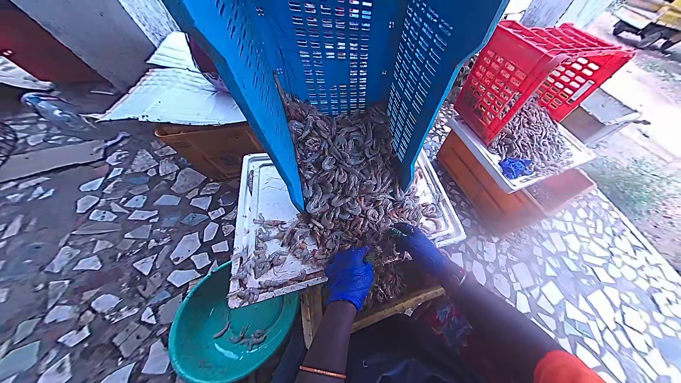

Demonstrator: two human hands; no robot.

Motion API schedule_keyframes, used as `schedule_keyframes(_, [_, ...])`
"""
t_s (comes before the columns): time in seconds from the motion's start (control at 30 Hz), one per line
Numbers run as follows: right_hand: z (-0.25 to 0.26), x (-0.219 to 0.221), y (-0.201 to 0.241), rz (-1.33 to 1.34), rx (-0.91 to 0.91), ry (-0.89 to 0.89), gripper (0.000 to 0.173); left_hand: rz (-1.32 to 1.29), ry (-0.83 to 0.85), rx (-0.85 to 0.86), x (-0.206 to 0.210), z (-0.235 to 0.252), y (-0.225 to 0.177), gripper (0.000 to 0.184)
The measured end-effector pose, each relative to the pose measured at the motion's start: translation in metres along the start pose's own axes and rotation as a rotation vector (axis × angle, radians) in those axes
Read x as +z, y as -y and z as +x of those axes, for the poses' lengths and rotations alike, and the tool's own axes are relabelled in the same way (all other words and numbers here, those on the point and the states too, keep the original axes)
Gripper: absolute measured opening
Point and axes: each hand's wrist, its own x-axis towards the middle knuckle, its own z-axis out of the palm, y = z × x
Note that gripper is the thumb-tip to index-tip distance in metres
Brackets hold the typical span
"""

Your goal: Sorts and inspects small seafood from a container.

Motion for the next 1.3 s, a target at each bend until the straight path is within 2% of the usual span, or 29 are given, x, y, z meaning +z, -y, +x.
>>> schedule_keyframes(0.03, [0.000,0.002,0.002,0.173,0.042,0.028,0.025,-0.098,-0.020,-0.003,0.003,0.003,-0.002,0.047])
schedule_keyframes(0.1, [-0.001,0.006,0.003,0.308,0.096,0.083,0.026,-0.306,-0.067,-0.006,0.009,0.007,-0.005,0.050])
schedule_keyframes(0.27, [0.002,0.012,0.010,0.208,0.006,0.127,0.022,-0.407,-0.363,0.103,0.024,0.020,0.000,0.062])
schedule_keyframes(0.37, [0.007,0.016,0.015,0.249,0.009,0.074,0.025,-0.499,-0.434,0.107,0.023,0.022,-0.002,0.053])
schedule_keyframes(0.47, [0.009,0.030,0.023,0.307,0.064,-0.071,0.028,-0.357,-0.593,0.126,0.021,0.021,-0.006,0.046])
schedule_keyframes(0.53, [0.008,0.036,0.029,0.290,0.097,-0.083,0.023,-0.184,-0.714,0.190,0.023,0.022,-0.004,0.044])
schedule_keyframes(0.57, [0.006,0.036,0.031,0.269,0.106,-0.044,0.026,-0.100,-0.731,0.205,0.023,0.021,-0.005,0.043])
schedule_keyframes(0.63, [0.002,0.032,0.030,0.179,0.123,0.065,0.038,0.053,-0.712,0.181,0.020,0.018,-0.006,0.043])
schedule_keyframes(0.7, [0.001,0.029,0.030,0.141,0.167,0.129,0.042,0.156,-0.730,0.153,0.022,0.019,-0.007,0.039])
schedule_keyframes(0.8, [0.002,0.029,0.036,0.186,0.203,0.164,0.035,0.235,-0.746,0.164,0.027,0.023,-0.009,0.037])
schedule_keyframes(0.9, [0.003,0.031,0.036,0.152,0.196,0.111,0.031,0.253,-0.750,0.176,0.032,0.024,-0.010,0.038])
schedule_keyframes(1.0, [0.000,0.033,0.031,0.108,0.134,0.038,0.027,0.154,-0.710,0.179,0.036,0.024,-0.012,0.040])
schedule_keyframes(1.13, [-0.001,0.037,0.025,0.194,0.058,-0.019,0.025,-0.113,-0.684,0.157,0.028,0.023,-0.013,0.039])
schedule_keyframes(1.23, [-0.002,0.037,0.022,0.281,-0.012,0.007,0.023,-0.280,-0.671,0.142,0.022,0.021,-0.011,0.035])
schedule_keyframes(1.3, [-0.003,0.035,0.021,0.318,-0.045,0.063,0.024,-0.376,-0.587,0.057,0.013,0.018,-0.010,0.034])
